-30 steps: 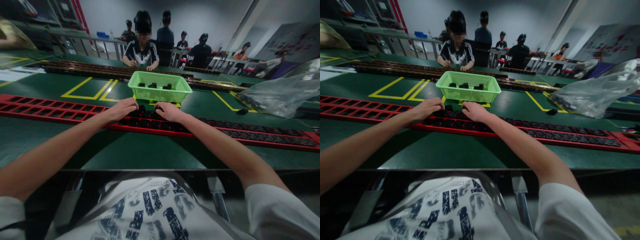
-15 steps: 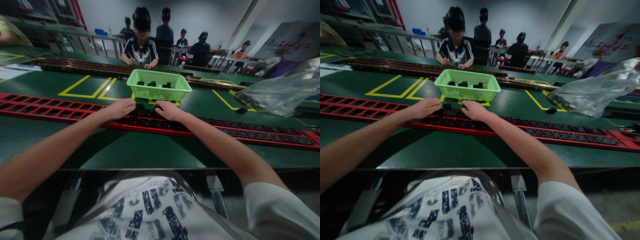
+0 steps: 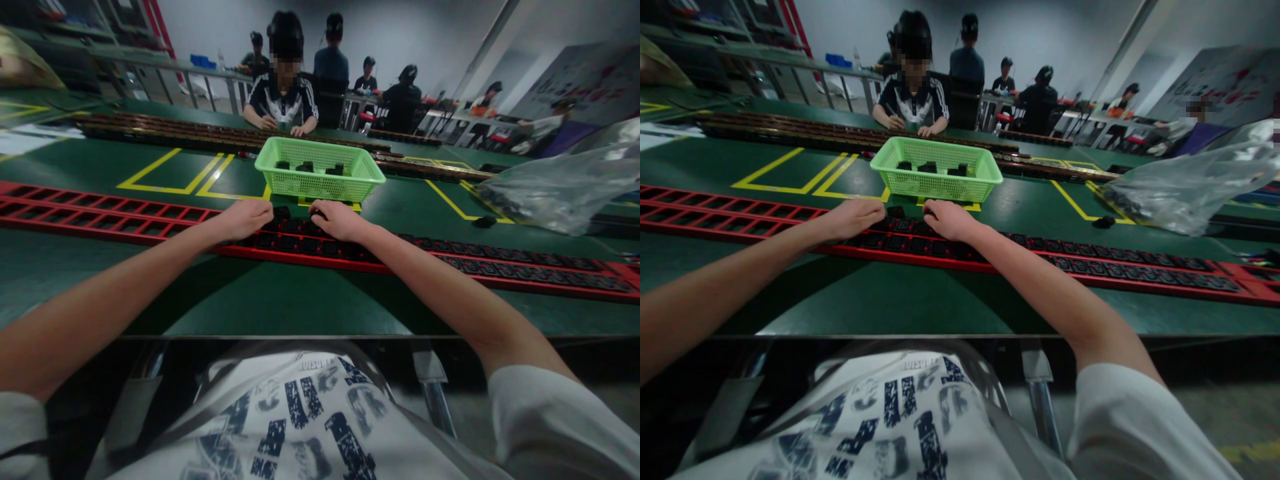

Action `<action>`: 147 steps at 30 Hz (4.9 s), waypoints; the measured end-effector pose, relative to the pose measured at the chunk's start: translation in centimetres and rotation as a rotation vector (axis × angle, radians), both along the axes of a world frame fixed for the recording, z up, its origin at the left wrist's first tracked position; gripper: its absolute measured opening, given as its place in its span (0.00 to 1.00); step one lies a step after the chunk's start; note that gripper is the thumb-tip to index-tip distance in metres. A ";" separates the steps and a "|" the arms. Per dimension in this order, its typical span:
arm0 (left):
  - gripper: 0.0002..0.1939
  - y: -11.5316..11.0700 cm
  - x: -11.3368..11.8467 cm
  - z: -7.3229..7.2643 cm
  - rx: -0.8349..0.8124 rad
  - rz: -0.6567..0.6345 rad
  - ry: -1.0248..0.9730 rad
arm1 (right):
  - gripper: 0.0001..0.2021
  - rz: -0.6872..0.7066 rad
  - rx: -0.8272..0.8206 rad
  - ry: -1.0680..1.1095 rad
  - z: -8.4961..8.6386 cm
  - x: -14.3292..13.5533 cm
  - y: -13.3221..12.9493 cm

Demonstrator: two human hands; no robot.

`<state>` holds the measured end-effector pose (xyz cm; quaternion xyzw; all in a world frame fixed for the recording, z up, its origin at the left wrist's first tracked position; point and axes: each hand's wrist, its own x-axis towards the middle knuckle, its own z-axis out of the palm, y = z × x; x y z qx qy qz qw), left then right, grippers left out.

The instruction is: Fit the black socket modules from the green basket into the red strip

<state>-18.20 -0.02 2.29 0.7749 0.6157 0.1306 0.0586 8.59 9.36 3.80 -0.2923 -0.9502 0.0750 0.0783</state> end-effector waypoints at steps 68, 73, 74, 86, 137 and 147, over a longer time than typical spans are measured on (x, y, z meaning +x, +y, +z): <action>0.28 -0.1 0.3 -0.9 0.072 -0.212 -0.100 | 0.17 -0.002 0.008 -0.026 0.4 0.0 -0.5; 0.19 0.2 0.3 -1.1 0.080 -0.097 -0.093 | 0.16 0.000 0.009 -0.024 0.3 0.0 -0.4; 0.17 0.3 0.2 -1.2 0.088 -0.082 -0.099 | 0.16 -0.002 0.009 -0.024 0.3 0.0 -0.4; 0.20 0.4 0.0 -1.9 0.159 -0.039 -0.172 | 0.17 0.001 0.008 -0.027 0.3 0.0 -0.4; 0.18 0.0 1.3 -0.8 0.363 -0.279 -0.256 | 0.16 -0.003 0.019 -0.025 0.2 -0.1 -0.4; 0.21 -1.6 1.3 0.7 0.365 -0.139 -0.115 | 0.16 0.006 0.012 -0.008 0.0 0.0 -0.2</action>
